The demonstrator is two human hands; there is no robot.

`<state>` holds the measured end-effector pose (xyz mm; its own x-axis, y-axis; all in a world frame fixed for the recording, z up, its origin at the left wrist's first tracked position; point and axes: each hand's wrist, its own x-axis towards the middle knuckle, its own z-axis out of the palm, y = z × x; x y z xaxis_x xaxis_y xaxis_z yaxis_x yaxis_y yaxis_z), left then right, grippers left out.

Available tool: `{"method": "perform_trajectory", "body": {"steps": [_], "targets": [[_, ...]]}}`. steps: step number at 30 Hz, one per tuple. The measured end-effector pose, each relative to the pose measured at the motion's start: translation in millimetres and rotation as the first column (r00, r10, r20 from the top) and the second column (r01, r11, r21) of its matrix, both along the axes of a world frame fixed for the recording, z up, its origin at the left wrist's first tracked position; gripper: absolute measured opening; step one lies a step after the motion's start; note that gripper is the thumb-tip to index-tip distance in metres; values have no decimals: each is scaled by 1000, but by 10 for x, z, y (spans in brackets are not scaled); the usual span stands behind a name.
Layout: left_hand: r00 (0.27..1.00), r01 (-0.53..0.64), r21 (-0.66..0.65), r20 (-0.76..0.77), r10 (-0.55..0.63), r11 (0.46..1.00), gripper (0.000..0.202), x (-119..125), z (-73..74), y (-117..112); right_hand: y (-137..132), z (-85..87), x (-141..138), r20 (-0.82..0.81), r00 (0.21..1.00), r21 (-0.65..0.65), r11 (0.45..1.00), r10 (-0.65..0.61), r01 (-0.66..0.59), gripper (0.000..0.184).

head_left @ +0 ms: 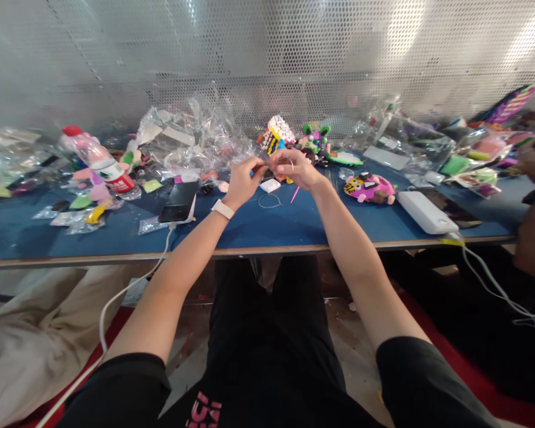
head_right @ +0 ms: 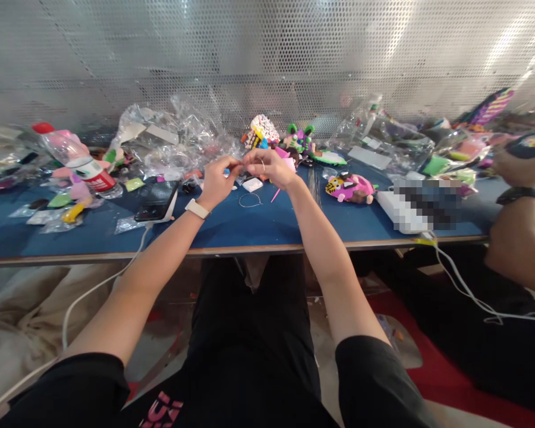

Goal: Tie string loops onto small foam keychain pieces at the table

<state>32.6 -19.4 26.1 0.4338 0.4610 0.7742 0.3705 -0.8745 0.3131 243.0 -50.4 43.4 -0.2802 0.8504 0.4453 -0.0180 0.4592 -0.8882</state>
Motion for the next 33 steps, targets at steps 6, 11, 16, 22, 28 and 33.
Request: {"method": "perform_trajectory", "body": {"steps": [6,11,16,22,28,33], "targets": [[998,16,-7,-56,-16,1000,22,-6,-50,78,99,-70,-9,-39,956,201,935,-289,291,46],[991,49,36,-126,-44,998,23,51,-87,3,188,-68,-7,-79,934,66,933,-347,353,51],[1000,3,3,-15,-3,1000,32,69,-117,0,150,-49,-31,-28,966,-43,965,-258,257,50],[999,-45,-14,25,45,999,33,36,-124,57,111,-133,-98,44,987,-113,981,-154,158,50],[998,-28,135,-48,35,990,31,-18,-94,64,182,-151,-165,-104,977,-320,936,-189,147,37],[992,-5,172,-123,27,985,30,-24,-119,81,179,-156,-217,-76,972,-308,932,-221,188,31]]}}
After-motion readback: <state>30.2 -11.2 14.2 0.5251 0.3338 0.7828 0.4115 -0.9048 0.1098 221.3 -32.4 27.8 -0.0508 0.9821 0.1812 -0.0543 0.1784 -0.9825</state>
